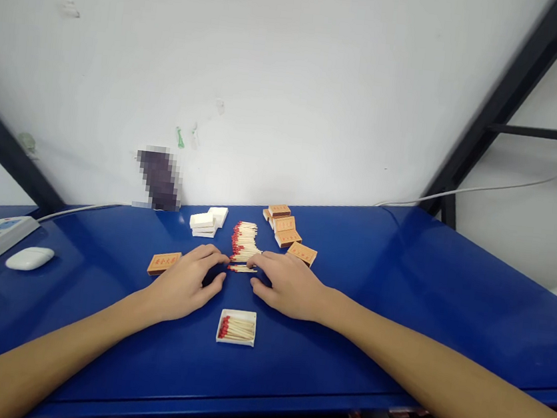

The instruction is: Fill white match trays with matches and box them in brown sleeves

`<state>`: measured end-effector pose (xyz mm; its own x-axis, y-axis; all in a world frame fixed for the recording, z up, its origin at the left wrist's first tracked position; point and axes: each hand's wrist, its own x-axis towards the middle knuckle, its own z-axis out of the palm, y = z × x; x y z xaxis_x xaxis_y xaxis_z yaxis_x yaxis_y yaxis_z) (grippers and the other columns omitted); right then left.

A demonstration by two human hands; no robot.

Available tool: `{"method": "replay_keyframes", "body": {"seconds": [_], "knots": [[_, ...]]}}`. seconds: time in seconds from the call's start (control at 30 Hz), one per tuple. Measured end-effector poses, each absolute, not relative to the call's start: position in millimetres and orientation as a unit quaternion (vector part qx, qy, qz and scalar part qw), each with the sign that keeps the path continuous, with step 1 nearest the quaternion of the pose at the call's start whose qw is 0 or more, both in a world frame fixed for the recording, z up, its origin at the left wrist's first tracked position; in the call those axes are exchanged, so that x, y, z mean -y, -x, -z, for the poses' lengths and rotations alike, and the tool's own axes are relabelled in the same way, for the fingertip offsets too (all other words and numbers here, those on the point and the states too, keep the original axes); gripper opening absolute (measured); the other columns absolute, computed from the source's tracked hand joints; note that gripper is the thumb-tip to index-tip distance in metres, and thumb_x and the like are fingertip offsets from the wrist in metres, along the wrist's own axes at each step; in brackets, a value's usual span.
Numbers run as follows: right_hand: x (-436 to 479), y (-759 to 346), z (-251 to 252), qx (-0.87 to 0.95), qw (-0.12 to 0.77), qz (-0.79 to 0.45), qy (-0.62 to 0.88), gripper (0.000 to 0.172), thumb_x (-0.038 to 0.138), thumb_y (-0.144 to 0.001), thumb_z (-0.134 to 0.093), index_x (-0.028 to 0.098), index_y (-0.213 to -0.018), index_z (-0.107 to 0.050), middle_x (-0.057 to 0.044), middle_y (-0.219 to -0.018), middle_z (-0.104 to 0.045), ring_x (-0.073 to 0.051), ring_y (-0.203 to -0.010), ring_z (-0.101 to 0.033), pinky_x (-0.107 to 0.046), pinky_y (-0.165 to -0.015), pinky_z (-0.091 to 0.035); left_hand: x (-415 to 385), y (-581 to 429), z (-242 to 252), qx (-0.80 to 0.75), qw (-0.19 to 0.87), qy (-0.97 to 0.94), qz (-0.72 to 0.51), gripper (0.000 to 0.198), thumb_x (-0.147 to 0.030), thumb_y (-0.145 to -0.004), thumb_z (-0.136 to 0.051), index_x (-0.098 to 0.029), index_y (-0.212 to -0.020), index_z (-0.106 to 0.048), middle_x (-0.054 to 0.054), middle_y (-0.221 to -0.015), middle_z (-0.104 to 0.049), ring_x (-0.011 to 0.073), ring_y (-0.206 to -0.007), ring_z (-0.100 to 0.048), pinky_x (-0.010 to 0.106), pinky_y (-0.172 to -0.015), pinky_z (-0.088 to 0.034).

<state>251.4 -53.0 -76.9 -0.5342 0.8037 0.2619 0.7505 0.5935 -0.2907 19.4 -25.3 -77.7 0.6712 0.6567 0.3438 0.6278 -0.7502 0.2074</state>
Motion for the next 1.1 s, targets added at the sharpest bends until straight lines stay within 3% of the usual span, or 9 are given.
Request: {"method": "replay_keyframes", "body": {"seconds": [0.2,0.43,0.7,1.1], "knots": [[53.7,-249.9,79.0,0.860,0.200,-0.079,0.463,0.026,0.022,-0.093,-0.050,0.020,-0.116,-0.061,-0.004,-0.086,-0.065,-0.020,-0.077,-0.060,-0.030,-0.068,-0.041,22.6,-18.4,81.5,-0.365,0.039,-0.905,-0.216,0.021,-0.018,-0.093,-0.047,-0.015,-0.098,-0.068,0.008,-0.097,-0.063,0.0213,-0.092,-0.062,0.037,-0.085,-0.054],[52.2,-248.4,81.0,0.837,0.194,-0.075,0.505,0.016,0.022,-0.092,-0.049,0.018,-0.104,-0.060,-0.004,-0.082,-0.063,-0.020,-0.075,-0.059,-0.030,-0.065,-0.040,22.5,-16.8,83.0,-0.356,0.034,-0.910,-0.208,0.023,-0.015,-0.092,-0.048,-0.013,-0.100,-0.069,0.008,-0.097,-0.064,0.0221,-0.091,-0.062,0.037,-0.084,-0.054],[54.2,-248.0,78.1,0.852,0.175,-0.080,0.486,0.023,0.020,-0.094,-0.046,0.019,-0.111,-0.061,-0.008,-0.099,-0.067,-0.023,-0.089,-0.063,-0.034,-0.075,-0.045,24.5,-17.1,78.8,-0.341,0.023,-0.921,-0.187,0.025,-0.016,-0.094,-0.047,-0.015,-0.102,-0.071,0.008,-0.099,-0.065,0.0220,-0.092,-0.060,0.038,-0.086,-0.053],[54.3,-247.7,74.6,0.859,0.160,-0.074,0.481,0.023,0.019,-0.094,-0.046,0.018,-0.110,-0.063,-0.008,-0.098,-0.066,-0.023,-0.090,-0.063,-0.034,-0.076,-0.046,23.7,-15.9,78.5,-0.333,0.007,-0.926,-0.175,0.024,-0.017,-0.095,-0.048,-0.017,-0.106,-0.070,0.006,-0.101,-0.065,0.0214,-0.092,-0.059,0.037,-0.084,-0.052]]}}
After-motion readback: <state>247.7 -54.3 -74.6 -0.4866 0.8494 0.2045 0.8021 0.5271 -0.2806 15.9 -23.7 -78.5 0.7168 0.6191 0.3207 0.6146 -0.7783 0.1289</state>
